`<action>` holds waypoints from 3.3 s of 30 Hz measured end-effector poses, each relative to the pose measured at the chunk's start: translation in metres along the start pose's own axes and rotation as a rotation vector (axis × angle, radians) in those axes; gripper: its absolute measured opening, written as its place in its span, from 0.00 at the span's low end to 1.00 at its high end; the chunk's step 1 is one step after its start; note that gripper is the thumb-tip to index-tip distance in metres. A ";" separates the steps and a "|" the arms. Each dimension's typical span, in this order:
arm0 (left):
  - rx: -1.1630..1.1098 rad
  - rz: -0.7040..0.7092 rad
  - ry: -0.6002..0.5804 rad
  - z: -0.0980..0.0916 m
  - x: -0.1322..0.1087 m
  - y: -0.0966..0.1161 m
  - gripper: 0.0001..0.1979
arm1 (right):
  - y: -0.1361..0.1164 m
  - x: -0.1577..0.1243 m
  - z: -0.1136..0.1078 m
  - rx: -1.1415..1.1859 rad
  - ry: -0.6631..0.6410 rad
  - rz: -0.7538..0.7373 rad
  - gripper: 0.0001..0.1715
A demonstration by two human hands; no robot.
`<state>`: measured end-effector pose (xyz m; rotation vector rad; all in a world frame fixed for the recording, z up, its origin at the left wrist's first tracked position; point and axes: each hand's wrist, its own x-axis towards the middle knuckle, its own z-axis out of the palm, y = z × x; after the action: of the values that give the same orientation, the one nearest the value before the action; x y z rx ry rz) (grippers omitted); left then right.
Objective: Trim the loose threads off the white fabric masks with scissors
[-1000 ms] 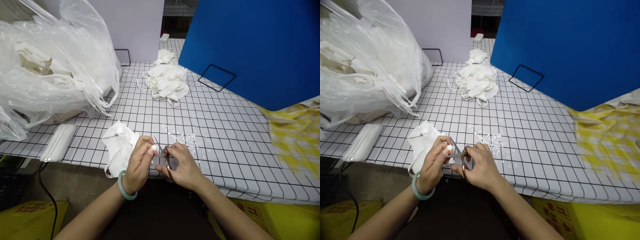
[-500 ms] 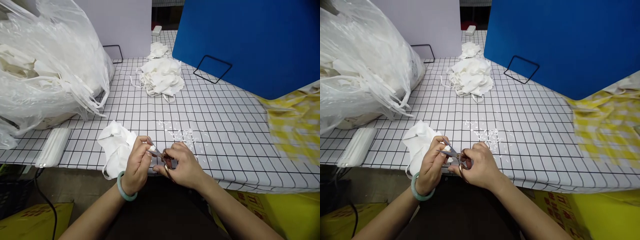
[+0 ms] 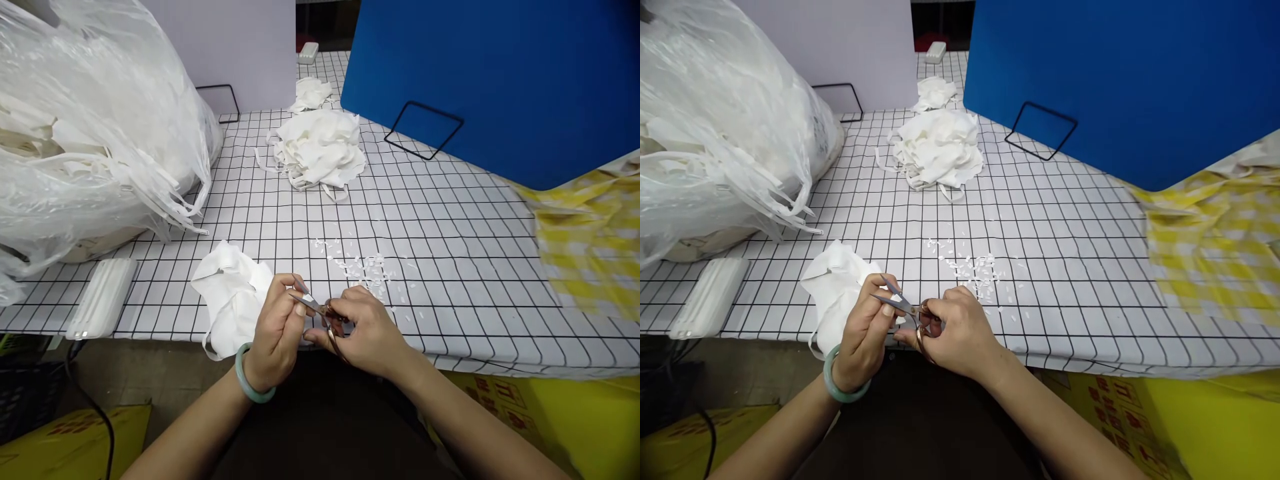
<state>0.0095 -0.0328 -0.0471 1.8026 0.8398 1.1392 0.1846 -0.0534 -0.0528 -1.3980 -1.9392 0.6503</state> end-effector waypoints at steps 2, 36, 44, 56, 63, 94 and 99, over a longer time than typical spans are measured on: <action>0.008 0.019 -0.014 0.001 0.001 0.000 0.13 | 0.001 -0.001 0.000 -0.014 0.009 0.000 0.33; 0.640 -0.372 0.001 -0.101 0.000 -0.011 0.07 | -0.003 0.048 -0.004 0.887 0.106 0.156 0.11; 0.838 -0.513 0.018 -0.131 -0.038 -0.024 0.07 | 0.008 0.023 0.010 0.542 -0.057 0.187 0.07; 0.623 -0.645 -0.099 -0.125 -0.075 -0.002 0.11 | -0.022 0.001 0.104 0.059 -0.183 -0.288 0.17; 0.571 -0.693 -0.224 -0.114 -0.075 0.013 0.12 | -0.035 0.022 0.078 0.536 -0.196 0.101 0.07; 0.088 -0.076 -0.004 -0.052 0.011 0.026 0.14 | -0.019 0.046 0.064 1.144 -0.070 0.496 0.22; -0.250 -0.181 0.123 -0.023 0.022 0.005 0.16 | -0.018 0.029 0.043 0.810 -0.096 0.350 0.18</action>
<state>-0.0033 -0.0090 -0.0290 1.4349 0.8711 1.1890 0.1351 -0.0327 -0.0617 -1.1693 -1.2389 1.4841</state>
